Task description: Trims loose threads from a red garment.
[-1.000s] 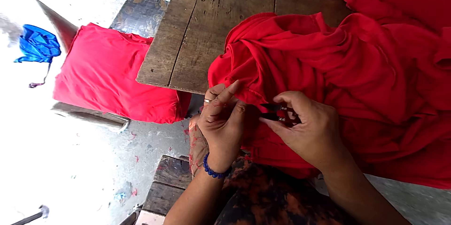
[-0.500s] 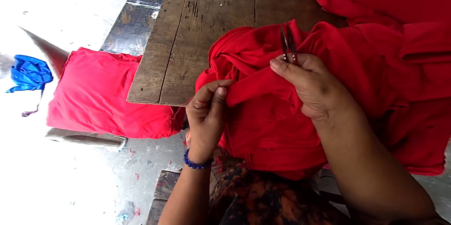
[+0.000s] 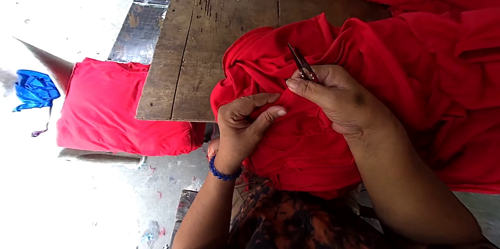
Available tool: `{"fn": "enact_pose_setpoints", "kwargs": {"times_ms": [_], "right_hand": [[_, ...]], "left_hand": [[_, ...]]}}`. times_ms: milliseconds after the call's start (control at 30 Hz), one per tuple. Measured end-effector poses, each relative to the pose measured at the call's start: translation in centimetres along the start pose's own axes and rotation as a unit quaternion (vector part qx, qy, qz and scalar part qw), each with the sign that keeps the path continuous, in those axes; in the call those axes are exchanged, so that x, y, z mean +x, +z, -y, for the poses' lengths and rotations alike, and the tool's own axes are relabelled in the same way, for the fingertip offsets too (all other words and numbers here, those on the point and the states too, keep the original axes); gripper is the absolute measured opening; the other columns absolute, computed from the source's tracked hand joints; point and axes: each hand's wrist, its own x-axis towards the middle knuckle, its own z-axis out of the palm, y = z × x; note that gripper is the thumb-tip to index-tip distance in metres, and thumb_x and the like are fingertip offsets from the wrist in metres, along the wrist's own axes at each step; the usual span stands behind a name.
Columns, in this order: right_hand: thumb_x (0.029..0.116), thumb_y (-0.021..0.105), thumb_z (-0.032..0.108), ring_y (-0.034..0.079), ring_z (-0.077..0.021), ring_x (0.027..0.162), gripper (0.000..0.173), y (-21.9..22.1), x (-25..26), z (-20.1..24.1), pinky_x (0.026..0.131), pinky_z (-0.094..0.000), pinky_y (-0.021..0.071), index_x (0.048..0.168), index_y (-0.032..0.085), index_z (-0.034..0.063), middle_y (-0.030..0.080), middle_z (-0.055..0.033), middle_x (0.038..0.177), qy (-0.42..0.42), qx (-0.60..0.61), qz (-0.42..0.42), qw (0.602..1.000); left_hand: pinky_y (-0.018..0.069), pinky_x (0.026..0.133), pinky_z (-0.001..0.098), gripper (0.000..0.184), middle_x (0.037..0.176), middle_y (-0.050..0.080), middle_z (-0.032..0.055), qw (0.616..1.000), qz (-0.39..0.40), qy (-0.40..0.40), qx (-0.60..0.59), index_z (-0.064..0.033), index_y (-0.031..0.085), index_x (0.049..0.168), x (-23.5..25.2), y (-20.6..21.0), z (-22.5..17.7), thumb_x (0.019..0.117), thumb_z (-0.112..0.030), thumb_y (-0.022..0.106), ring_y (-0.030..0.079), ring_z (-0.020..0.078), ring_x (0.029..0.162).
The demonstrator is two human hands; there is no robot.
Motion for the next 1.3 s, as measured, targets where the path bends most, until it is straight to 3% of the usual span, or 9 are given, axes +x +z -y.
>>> {"fn": "enact_pose_setpoints", "kwargs": {"times_ms": [133,367,500,567,633,700,833,1033,1300], "right_hand": [[0.1029,0.053,0.005,0.044,0.0040,0.055,0.031,-0.1,0.1,-0.1,0.052,-0.0104,0.0350,0.073,0.054,0.0147,0.047,0.0094,0.063,0.017,0.017,0.000,1.000],[0.1032,0.053,0.005,0.045,0.0020,0.056,0.035,-0.3,0.2,-0.2,0.054,-0.0118,0.0388,0.069,0.053,0.0162,0.049,0.0083,0.062,0.034,0.043,-0.025,0.998],[0.1033,0.054,0.005,0.047,0.0037,0.056,0.033,-0.2,0.3,-0.2,0.055,-0.0105,0.0395,0.073,0.056,0.0169,0.051,0.0100,0.063,0.033,0.021,-0.047,0.998],[0.1016,0.057,0.004,0.045,0.0045,0.054,0.030,0.2,0.3,-0.3,0.052,-0.0097,0.0378,0.074,0.059,0.0151,0.051,0.0102,0.061,0.022,0.002,-0.063,0.998],[0.0996,0.061,0.005,0.046,0.0037,0.055,0.020,0.5,0.1,-0.5,0.051,-0.0105,0.0379,0.081,0.063,0.0116,0.053,0.0090,0.064,-0.002,-0.034,-0.072,0.997],[0.0984,0.066,0.012,0.050,0.0019,0.058,0.006,0.7,-0.5,-0.2,0.051,-0.0114,0.0403,0.093,0.066,0.0093,0.057,0.0063,0.071,-0.037,-0.107,-0.089,0.989],[0.0988,0.068,0.031,0.058,-0.0031,0.090,0.030,1.4,-3.4,1.3,0.072,-0.0155,0.0502,0.115,0.066,0.0049,0.058,-0.0027,0.105,-0.108,-0.310,-0.138,0.935],[0.1017,0.062,0.031,0.060,-0.0181,0.066,0.030,2.9,-7.1,1.3,0.054,-0.0330,0.0438,0.100,0.071,0.0023,0.065,-0.0073,0.077,-0.174,-0.505,-0.144,0.833],[0.1025,0.061,0.031,0.059,-0.0227,0.063,0.032,3.8,-6.7,1.0,0.052,-0.0345,0.0403,0.097,0.071,0.0017,0.061,-0.0088,0.074,-0.196,-0.565,-0.147,0.788]], "left_hand": [[0.0560,0.070,0.0173,0.010,0.087,0.072,-0.0051,0.999,-0.022,-0.036,-0.014,-0.0045,0.072,0.095,0.0,0.3,-0.1,0.0999,-0.004,0.063,0.066,-0.0010,0.076],[0.0489,0.049,0.0143,0.035,0.070,0.058,-0.0086,0.951,-0.130,-0.202,-0.196,-0.0205,0.062,0.092,-1.5,-0.9,-1.0,0.1125,-0.032,0.036,0.054,-0.0004,0.053],[0.0610,0.066,0.0241,0.040,0.087,0.073,-0.0023,0.925,-0.095,-0.180,-0.322,-0.0196,0.066,0.113,-2.8,-1.3,-1.6,0.1063,-0.051,0.042,0.072,0.0079,0.072],[0.0616,0.076,0.0256,0.033,0.100,0.075,0.0018,0.912,-0.084,-0.156,-0.370,-0.0161,0.067,0.125,-3.2,-0.9,-1.6,0.0998,-0.037,0.066,0.073,0.0105,0.084],[0.0631,0.076,0.0276,0.032,0.098,0.076,0.0065,0.900,-0.120,-0.156,-0.390,-0.0095,0.070,0.123,-3.3,0.0,-1.9,0.0922,-0.012,0.076,0.075,0.0129,0.082],[0.0642,0.074,0.0291,0.022,0.091,0.077,0.0082,0.894,-0.155,-0.168,-0.384,-0.0068,0.073,0.115,-3.2,0.8,-2.2,0.0928,-0.006,0.074,0.075,0.0140,0.077],[0.0651,0.071,0.0311,0.012,0.089,0.075,0.0092,0.899,-0.164,-0.184,-0.363,-0.0061,0.071,0.108,-3.1,1.6,-2.9,0.1031,-0.009,0.060,0.075,0.0161,0.075],[0.0655,0.075,0.0348,0.015,0.094,0.073,0.0050,0.914,-0.153,-0.197,-0.320,-0.0100,0.066,0.104,-3.1,1.7,-3.2,0.1072,-0.011,0.051,0.075,0.0160,0.081],[0.0644,0.079,0.0340,0.011,0.093,0.069,-0.0007,0.949,-0.122,-0.150,-0.250,-0.0129,0.063,0.105,-3.6,2.0,-3.0,0.1072,-0.013,0.052,0.072,0.0104,0.084]]}}
